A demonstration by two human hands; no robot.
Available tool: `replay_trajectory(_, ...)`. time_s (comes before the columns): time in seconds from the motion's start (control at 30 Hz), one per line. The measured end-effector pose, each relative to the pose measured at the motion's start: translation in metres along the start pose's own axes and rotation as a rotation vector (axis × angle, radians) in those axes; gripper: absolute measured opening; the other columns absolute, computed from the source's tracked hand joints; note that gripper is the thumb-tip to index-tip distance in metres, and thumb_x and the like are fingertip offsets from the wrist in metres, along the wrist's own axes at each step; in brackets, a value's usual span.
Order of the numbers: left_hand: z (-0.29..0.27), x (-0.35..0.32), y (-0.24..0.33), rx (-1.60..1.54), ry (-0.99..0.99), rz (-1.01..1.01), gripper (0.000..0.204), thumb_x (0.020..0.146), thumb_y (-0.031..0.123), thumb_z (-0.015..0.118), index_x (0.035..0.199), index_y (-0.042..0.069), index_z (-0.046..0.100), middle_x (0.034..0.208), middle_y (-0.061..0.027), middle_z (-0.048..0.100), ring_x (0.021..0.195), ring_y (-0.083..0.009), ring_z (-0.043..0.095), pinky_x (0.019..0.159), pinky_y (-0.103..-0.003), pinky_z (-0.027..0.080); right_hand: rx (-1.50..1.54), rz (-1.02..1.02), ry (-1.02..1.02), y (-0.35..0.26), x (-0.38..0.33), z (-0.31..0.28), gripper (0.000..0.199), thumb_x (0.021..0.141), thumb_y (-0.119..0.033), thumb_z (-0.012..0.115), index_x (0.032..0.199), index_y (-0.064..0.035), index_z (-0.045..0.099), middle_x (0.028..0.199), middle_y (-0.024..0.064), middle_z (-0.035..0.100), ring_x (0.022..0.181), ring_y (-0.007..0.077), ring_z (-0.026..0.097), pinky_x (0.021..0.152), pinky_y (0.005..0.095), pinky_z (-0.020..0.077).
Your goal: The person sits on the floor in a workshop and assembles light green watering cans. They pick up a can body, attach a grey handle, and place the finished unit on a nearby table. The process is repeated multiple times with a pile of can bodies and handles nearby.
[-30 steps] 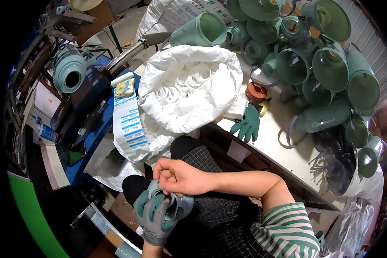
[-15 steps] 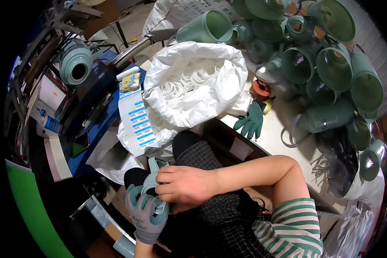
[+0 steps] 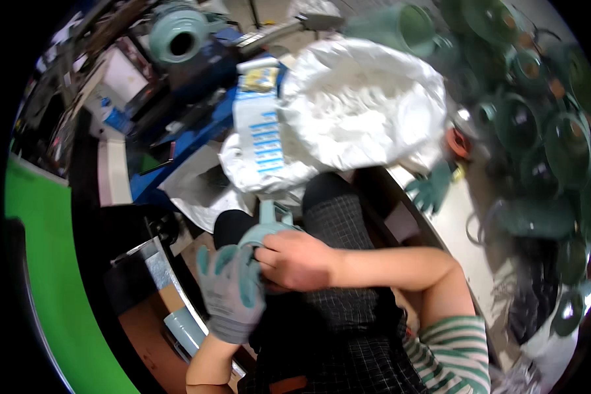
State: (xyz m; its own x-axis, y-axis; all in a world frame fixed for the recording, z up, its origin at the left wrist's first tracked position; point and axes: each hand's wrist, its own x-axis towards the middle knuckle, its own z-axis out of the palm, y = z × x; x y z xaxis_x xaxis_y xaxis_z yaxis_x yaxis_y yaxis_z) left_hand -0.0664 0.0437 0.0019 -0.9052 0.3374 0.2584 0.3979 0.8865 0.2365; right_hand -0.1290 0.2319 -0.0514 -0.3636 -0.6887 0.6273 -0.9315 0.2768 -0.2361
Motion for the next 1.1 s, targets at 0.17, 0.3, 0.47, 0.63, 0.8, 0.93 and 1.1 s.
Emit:
replay_trajectory(0.17,-0.014,0.025,-0.010,0.248,-0.093,0.181,0.038,0.084,0.020,0.069,0.119,0.004,0.069,0.103,-0.0155,0.065,0.107,-0.0353,0.059,0.121,-0.056,0.031,-0.058,-0.036,0.073,0.002,0.003,0.009,0.031,0.070,-0.037,0.075,0.074,-0.0078,0.066,0.081,0.0021,0.055,0.086,0.0214,0.057,0.068,0.0356,0.0501)
replay_trajectory(0.3,0.004,0.032,-0.021,0.179,-0.063,0.139,0.031,0.086,0.023,0.069,0.110,0.005,0.070,0.098,-0.0132,0.066,0.102,-0.0326,0.060,0.119,-0.056,0.035,-0.079,-0.046,0.151,0.011,-0.009,0.015,0.032,0.070,-0.039,0.076,0.072,-0.0075,0.069,0.078,0.0024,0.057,0.083,0.0220,0.058,0.066,0.0352,0.0498)
replay_trajectory(0.47,0.007,0.038,-0.027,0.150,-0.154,0.127,0.038,0.083,0.017,0.071,0.118,0.002,0.068,0.101,-0.0181,0.066,0.105,-0.0398,0.061,0.117,-0.055,0.037,-0.104,-0.031,0.136,0.014,-0.012,0.014,0.033,0.069,-0.041,0.077,0.071,-0.0086,0.072,0.076,0.0019,0.061,0.082,0.0230,0.061,0.066,0.0365,0.0521)
replay_trajectory(0.63,0.010,0.032,-0.038,0.186,-0.136,0.106,0.035,0.083,0.025,0.072,0.111,0.004,0.068,0.099,-0.0167,0.066,0.104,-0.0375,0.062,0.118,-0.054,0.035,-0.091,-0.035,0.154,0.010,-0.005,0.022,0.033,0.067,-0.042,0.077,0.070,-0.0093,0.073,0.074,0.0021,0.064,0.080,0.0244,0.064,0.064,0.0378,0.0533)
replay_trajectory(0.8,0.005,0.042,-0.034,0.229,-0.306,0.063,0.038,0.081,0.019,0.072,0.116,0.004,0.069,0.108,-0.0207,0.067,0.116,-0.0425,0.058,0.115,-0.054,0.037,-0.107,-0.027,0.191,0.009,-0.003,0.028,0.032,0.067,-0.041,0.076,0.065,-0.0100,0.071,0.070,0.0037,0.065,0.076,0.0257,0.064,0.064,0.0390,0.0533)
replay_trajectory(0.93,0.014,0.051,-0.036,0.387,-0.151,0.307,0.038,0.075,0.028,0.076,0.107,0.009,0.069,0.110,-0.0173,0.067,0.121,-0.0405,0.055,0.112,-0.055,0.036,-0.104,0.045,0.179,0.007,-0.011,0.015,0.026,0.067,-0.039,0.076,0.069,-0.0125,0.073,0.075,0.0028,0.066,0.082,0.0254,0.062,0.068,0.0385,0.0522)
replay_trajectory(1.1,0.018,0.051,-0.051,0.678,-0.019,0.381,0.039,0.090,0.029,0.062,0.125,0.013,0.066,0.128,-0.0110,0.064,0.128,-0.0340,0.056,0.115,-0.048,0.039,-0.128,0.030,0.104,0.008,0.007,0.055,0.038,0.064,-0.048,0.074,0.066,-0.0098,0.073,0.075,0.0073,0.070,0.082,0.0295,0.064,0.072,0.0408,0.0504)
